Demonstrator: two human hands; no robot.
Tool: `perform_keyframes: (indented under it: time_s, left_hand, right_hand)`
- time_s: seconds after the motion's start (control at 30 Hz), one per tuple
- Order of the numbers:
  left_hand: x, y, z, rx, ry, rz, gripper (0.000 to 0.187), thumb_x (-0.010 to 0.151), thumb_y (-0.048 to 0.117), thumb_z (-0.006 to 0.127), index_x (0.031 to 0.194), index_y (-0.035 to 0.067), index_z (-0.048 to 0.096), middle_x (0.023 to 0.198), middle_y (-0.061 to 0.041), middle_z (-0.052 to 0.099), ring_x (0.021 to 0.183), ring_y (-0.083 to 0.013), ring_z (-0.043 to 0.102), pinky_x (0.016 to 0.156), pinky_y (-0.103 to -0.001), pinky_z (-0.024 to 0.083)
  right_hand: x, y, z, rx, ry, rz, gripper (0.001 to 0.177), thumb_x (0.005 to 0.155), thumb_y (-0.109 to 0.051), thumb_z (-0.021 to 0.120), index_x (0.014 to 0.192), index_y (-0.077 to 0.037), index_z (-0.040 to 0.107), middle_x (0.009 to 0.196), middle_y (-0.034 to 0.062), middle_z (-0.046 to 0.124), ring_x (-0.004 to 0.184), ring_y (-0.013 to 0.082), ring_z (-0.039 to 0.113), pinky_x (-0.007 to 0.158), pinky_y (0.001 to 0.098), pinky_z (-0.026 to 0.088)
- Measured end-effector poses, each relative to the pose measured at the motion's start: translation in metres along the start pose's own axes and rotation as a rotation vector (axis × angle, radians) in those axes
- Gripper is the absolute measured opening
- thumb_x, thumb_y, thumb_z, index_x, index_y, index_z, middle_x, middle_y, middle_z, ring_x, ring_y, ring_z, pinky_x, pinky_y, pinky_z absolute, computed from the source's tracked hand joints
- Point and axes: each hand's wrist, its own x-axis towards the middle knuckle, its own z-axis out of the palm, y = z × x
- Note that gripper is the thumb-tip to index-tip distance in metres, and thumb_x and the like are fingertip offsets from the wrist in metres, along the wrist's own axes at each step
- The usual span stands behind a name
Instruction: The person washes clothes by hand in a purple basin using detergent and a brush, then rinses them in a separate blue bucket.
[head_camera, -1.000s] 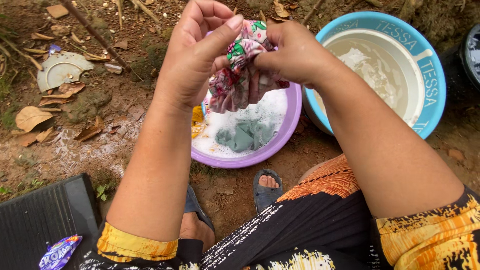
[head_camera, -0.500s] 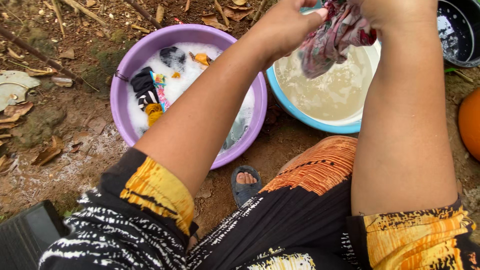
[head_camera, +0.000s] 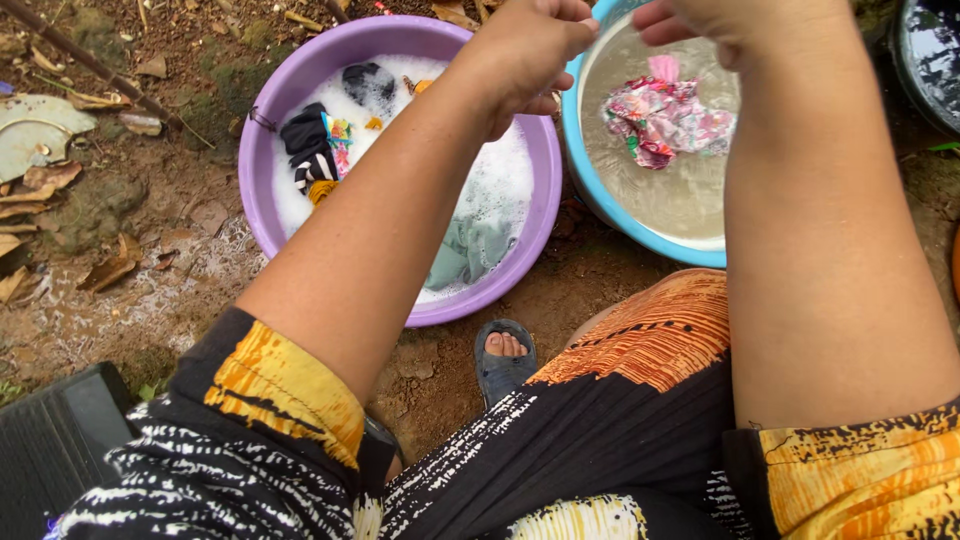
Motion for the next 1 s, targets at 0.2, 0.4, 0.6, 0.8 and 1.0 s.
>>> perform_keyframes:
  time_s: [0.2,0.4,0.6,0.8,1.0]
  left_hand:
    - [-0.024,-0.032,-0.055,0.052,0.114,-0.078,0.026,0.089,0.034,0.067,0.107,0.014,0.065,0.097,0.000,0.071,0.086,-0.0162,0.070,0.073,-0.038,0.060]
    - [-0.041,-0.110,-0.098,0.249,0.272,-0.230,0.041,0.082,0.026,0.077,0.117,0.011,0.065,0.087,-0.008,0.071,0.081,-0.0243,0.069,0.071,-0.043,0.056]
    - [-0.056,-0.188,-0.097,0.712,0.203,-0.292,0.066,0.079,0.040,0.082,0.135,0.013,0.060,0.132,-0.022,0.062,0.119,-0.0370,0.064,0.103,-0.043,0.050]
    - [-0.066,-0.193,-0.060,0.796,0.046,-0.569,0.103,0.073,0.053,0.087,0.157,0.029,0.032,0.168,-0.021,0.004,0.150,-0.0513,0.013,0.113,-0.066,0.032]
    - [-0.066,-0.212,-0.045,0.886,-0.096,-0.702,0.109,0.072,0.053,0.087,0.159,0.040,0.022,0.169,-0.013,-0.008,0.154,-0.0468,0.003,0.112,-0.077,0.022]
  right_hand:
    - [0.011,-0.062,0.085,0.131,-0.403,-0.131,0.037,0.088,-0.039,0.069,0.113,-0.011,0.072,0.099,0.0019,0.075,0.081,0.0161,0.076,0.066,0.0323,0.063]
    - [0.008,-0.078,0.136,-0.166,-0.510,-0.038,0.047,0.082,-0.034,0.077,0.120,-0.008,0.071,0.101,0.0170,0.076,0.089,0.0294,0.076,0.070,0.0427,0.064]
    - [0.035,-0.061,0.199,-0.475,-0.563,-0.537,0.051,0.079,-0.035,0.081,0.124,-0.011,0.071,0.113,0.0170,0.071,0.102,0.0342,0.069,0.091,0.0430,0.054]
    - [0.056,-0.021,0.268,-0.736,-0.588,-0.691,0.066,0.076,-0.024,0.080,0.139,-0.021,0.059,0.151,0.0182,0.046,0.126,0.0377,0.054,0.098,0.0460,0.049]
    - [0.070,0.019,0.343,-0.603,-0.532,-1.024,0.068,0.078,-0.018,0.068,0.145,-0.026,0.056,0.151,0.0157,0.044,0.135,0.0394,0.042,0.105,0.0608,0.037]
